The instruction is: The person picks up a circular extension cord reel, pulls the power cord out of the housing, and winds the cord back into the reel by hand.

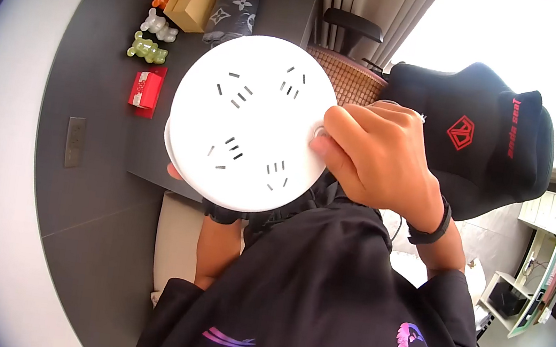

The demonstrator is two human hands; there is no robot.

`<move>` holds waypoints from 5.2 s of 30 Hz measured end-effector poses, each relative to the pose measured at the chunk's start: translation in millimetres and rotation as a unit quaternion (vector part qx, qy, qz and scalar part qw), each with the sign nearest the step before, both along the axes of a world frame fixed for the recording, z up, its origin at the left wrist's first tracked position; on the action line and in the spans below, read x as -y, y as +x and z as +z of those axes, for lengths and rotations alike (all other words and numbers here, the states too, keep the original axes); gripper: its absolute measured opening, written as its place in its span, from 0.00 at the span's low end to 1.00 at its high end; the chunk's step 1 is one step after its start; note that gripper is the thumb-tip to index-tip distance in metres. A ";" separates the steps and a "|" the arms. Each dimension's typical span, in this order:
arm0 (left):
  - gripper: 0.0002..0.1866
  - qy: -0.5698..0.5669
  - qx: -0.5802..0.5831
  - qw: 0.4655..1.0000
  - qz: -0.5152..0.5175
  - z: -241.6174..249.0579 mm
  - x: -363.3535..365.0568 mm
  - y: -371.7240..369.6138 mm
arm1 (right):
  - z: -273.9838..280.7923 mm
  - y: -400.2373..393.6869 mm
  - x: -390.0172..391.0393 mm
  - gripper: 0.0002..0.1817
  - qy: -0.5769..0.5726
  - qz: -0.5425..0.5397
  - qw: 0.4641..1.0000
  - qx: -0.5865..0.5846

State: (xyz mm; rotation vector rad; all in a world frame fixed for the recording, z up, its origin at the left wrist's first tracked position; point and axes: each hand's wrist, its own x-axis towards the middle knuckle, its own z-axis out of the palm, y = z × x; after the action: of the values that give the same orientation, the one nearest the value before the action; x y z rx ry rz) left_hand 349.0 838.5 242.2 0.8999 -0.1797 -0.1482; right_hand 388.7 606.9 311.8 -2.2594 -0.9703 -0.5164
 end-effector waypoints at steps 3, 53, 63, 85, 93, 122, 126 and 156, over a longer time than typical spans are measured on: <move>0.80 0.002 0.003 1.000 -0.003 2.1 0.7 1.3 | 10.5 1.5 5.4 0.14 0.025 0.044 0.999 -0.009; 0.74 0.246 0.170 0.953 -0.041 2.2 35.4 35.8 | -54.2 16.4 41.7 0.54 0.217 0.089 0.753 -0.615; 0.74 0.102 0.066 0.991 -0.047 2.9 47.4 35.1 | -40.7 27.5 29.4 0.81 0.060 0.169 0.964 -0.197; 0.69 0.026 0.000 0.998 -0.052 -7.6 56.3 34.0 | -35.2 36.1 33.2 0.73 -0.031 0.187 0.980 -0.067; 0.71 0.199 0.115 0.973 0.001 -1.3 58.5 35.5 | -53.2 31.3 35.7 0.84 0.146 0.144 0.918 -0.339; 0.75 0.004 0.058 0.996 -0.067 -32.7 60.7 45.9 | -7.3 32.7 21.2 0.66 -0.110 0.166 0.980 0.013; 0.75 0.015 0.071 0.996 -0.047 -22.2 61.0 46.6 | -17.4 39.2 20.2 0.66 -0.024 0.192 0.980 -0.055; 0.72 0.067 0.077 0.995 -0.019 -21.4 56.5 50.9 | -49.2 33.0 16.9 0.68 0.081 0.119 0.961 -0.237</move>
State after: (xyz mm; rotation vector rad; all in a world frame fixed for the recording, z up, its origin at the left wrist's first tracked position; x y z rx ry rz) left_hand 400.0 782.0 220.8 1.0429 -0.3343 -0.1266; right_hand 421.7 590.0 262.6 -1.9533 -0.8925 0.0544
